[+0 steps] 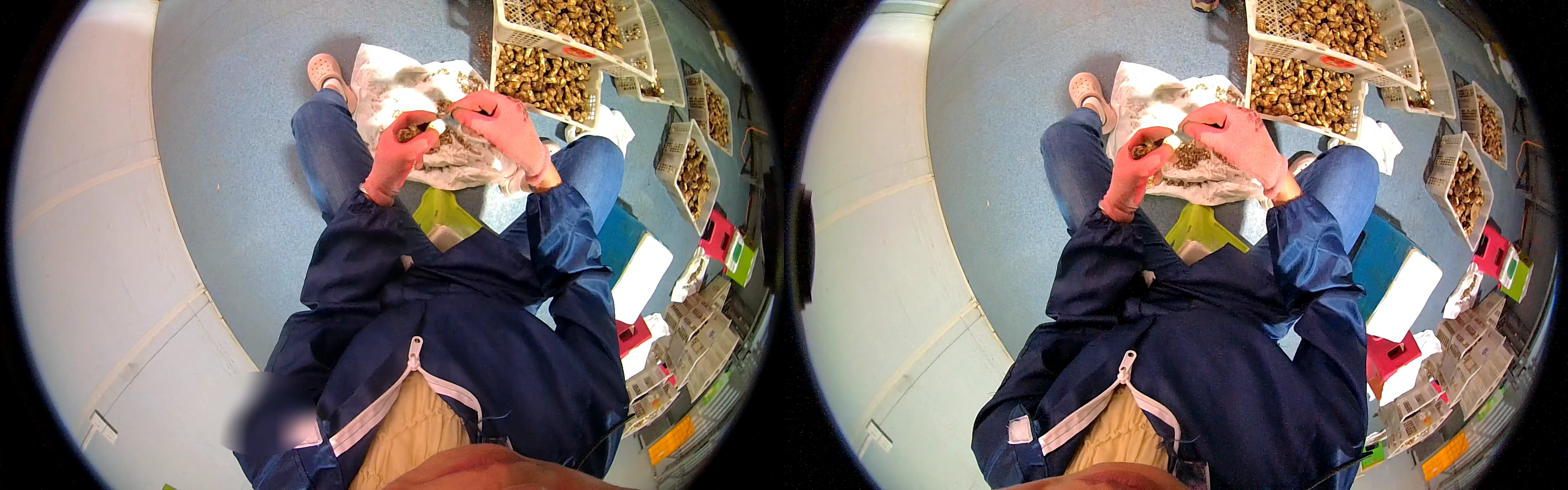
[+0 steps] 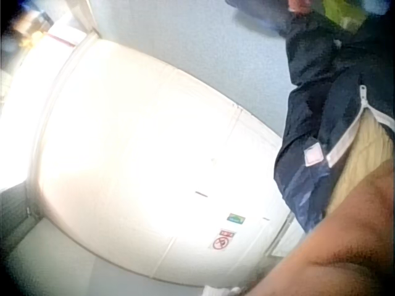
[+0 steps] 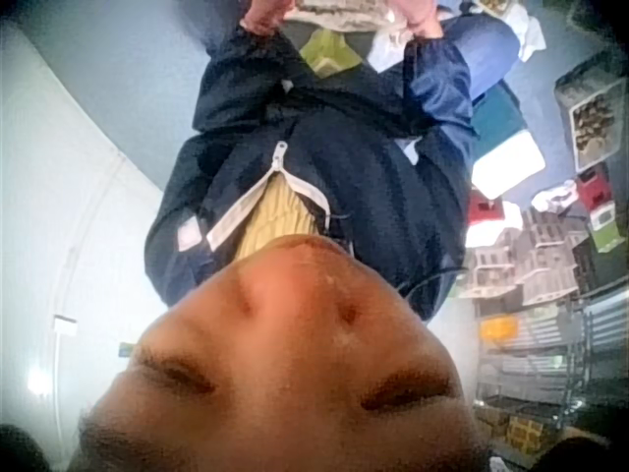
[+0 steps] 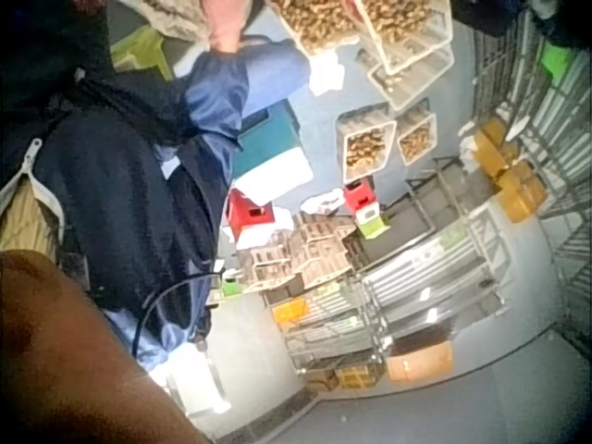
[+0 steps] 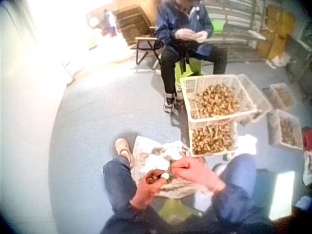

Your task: The person sits on a stool and sorts small brown items from a plastic basket, peeling several by hand and placing the contents onto a white cloth.

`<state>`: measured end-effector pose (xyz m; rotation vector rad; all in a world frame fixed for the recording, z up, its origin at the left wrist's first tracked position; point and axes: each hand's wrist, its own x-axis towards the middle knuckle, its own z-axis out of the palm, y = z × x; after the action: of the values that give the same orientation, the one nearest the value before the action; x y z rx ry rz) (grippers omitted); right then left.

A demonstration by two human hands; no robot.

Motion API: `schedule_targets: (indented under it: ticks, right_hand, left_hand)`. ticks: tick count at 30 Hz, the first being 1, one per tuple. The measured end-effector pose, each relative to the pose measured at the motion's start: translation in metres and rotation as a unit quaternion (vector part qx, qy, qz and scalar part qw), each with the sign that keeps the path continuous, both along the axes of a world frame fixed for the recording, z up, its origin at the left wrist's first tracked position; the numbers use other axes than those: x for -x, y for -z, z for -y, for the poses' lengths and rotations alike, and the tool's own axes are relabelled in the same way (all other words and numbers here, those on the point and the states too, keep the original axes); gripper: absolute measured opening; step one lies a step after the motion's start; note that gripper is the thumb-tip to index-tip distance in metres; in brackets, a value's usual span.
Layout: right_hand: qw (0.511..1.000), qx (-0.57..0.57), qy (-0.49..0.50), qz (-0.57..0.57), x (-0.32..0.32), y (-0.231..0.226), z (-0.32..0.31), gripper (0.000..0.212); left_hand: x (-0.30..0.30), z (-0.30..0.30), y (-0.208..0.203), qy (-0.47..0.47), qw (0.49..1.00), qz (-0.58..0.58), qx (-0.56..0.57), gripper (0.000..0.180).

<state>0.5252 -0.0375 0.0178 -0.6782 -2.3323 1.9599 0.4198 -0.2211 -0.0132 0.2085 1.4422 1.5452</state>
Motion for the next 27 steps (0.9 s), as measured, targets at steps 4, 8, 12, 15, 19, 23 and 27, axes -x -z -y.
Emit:
schedule_targets:
  ticks: [4, 8, 12, 15, 19, 23, 27]
  right_hand:
    - [1.0, 0.002, 0.002, 0.016, 0.001, -0.001, 0.0, 0.024]
    - [0.999, 0.018, -0.011, -0.03, -0.001, -0.002, 0.001, 0.025]
    - [0.999, -0.033, 0.005, -0.015, 0.0, 0.002, 0.0, 0.024]
    - [1.0, 0.011, -0.008, 0.007, 0.002, -0.004, -0.001, 0.022]
    - [0.999, 0.036, 0.038, -0.003, 0.002, -0.001, 0.002, 0.024]
    - [0.995, 0.096, -0.009, -0.027, 0.0, 0.0, 0.001, 0.024]
    - [0.997, -0.023, 0.069, -0.015, 0.004, 0.0, -0.004, 0.024]
  left_hand:
    - [-0.001, -0.002, -0.003, -0.02, 0.999, 0.007, -0.029, 0.027]
    - [0.0, -0.002, 0.001, -0.016, 0.999, 0.014, -0.035, 0.028]
    - [0.0, -0.002, 0.003, -0.016, 0.999, 0.003, -0.038, 0.03]
    - [-0.001, -0.001, 0.003, -0.017, 0.999, -0.003, -0.033, 0.031]
    - [0.002, 0.0, 0.002, -0.013, 0.998, 0.035, -0.055, 0.033]
    - [0.005, 0.005, 0.007, -0.011, 0.992, 0.091, -0.086, 0.035]
    - [0.004, 0.004, 0.002, 0.002, 0.988, 0.118, -0.101, 0.034]
